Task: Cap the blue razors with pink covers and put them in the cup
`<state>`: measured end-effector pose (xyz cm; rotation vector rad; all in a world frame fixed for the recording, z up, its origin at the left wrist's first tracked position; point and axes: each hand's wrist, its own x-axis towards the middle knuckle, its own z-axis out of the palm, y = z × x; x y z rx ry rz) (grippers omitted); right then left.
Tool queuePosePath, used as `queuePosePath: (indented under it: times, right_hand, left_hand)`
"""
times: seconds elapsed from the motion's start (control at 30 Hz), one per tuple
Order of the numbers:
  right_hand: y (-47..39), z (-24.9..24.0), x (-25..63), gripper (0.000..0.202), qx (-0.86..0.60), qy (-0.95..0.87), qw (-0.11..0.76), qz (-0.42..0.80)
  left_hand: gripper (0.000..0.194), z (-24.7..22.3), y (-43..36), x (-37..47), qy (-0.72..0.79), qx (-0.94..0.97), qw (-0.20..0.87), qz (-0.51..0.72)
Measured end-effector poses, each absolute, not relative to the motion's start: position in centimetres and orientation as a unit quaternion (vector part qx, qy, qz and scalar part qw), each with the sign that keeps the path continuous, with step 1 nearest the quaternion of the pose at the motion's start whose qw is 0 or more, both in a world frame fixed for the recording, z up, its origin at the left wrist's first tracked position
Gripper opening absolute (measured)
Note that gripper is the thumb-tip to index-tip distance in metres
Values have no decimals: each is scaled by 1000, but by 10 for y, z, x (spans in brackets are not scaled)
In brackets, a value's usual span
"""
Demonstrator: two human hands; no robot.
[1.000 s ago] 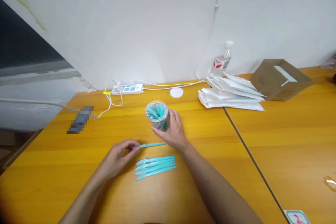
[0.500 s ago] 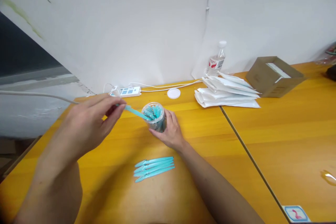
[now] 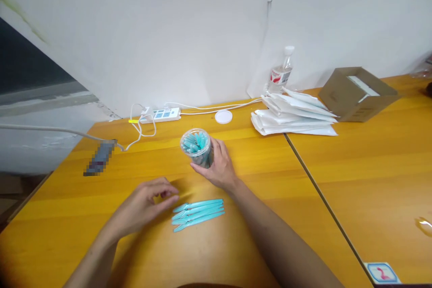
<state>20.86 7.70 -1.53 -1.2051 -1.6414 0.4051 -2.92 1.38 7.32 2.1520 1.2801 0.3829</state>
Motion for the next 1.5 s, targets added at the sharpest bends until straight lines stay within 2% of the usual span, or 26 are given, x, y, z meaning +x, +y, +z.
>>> queuePosePath:
  times: [0.07, 0.17, 0.3, 0.4, 0.5, 0.6, 0.7, 0.8, 1.0, 1.13, 1.23, 1.33, 1.4, 1.5]
  right_hand:
    - [77, -16, 209, 78, -501, -683, 505, 168]
    - [77, -16, 209, 77, -503, -684, 501, 169]
    - [75, -15, 209, 77, -511, -679, 500, 170]
    - [75, -15, 208, 78, -509, -677, 502, 174]
    - [75, -15, 208, 78, -507, -677, 503, 177]
    - [75, -15, 209, 79, -505, -679, 503, 179]
    - [76, -15, 209, 79, -503, -680, 502, 181]
    - [76, -15, 209, 78, -501, -680, 502, 183]
    - [76, -14, 209, 80, -489, -685, 508, 185]
    - [77, -13, 209, 80, -488, -685, 510, 181]
    - [77, -13, 209, 79, -494, -684, 508, 174]
    - [77, -14, 209, 80, -497, -684, 507, 169]
    - [77, -15, 209, 81, -496, -685, 507, 166]
    - [76, -15, 209, 80, -498, -685, 506, 167]
  left_hand:
    - [13, 50, -2, -33, 498, 794, 336, 96]
    - [14, 28, -11, -33, 520, 773, 349, 103]
    - [20, 24, -9, -35, 513, 753, 379, 161]
    - [20, 39, -6, -37, 528, 717, 380, 248]
    - [19, 72, -1, -26, 540, 671, 309, 403]
    - [18, 114, 13, -3, 521, 642, 170, 536]
    - [20, 148, 37, 20, 495, 663, 47, 560]
    - [20, 157, 62, 32, 476, 716, 2, 511]
    - [26, 129, 80, 29, 462, 849, 46, 253]
    - [45, 114, 59, 13, 472, 835, 70, 272]
    - [34, 95, 33, -7, 482, 822, 168, 253]
    - [23, 63, 9, -24, 491, 810, 283, 152]
    - [23, 41, -2, -31, 505, 795, 318, 109]
    - [21, 20, -8, -33, 534, 772, 325, 114]
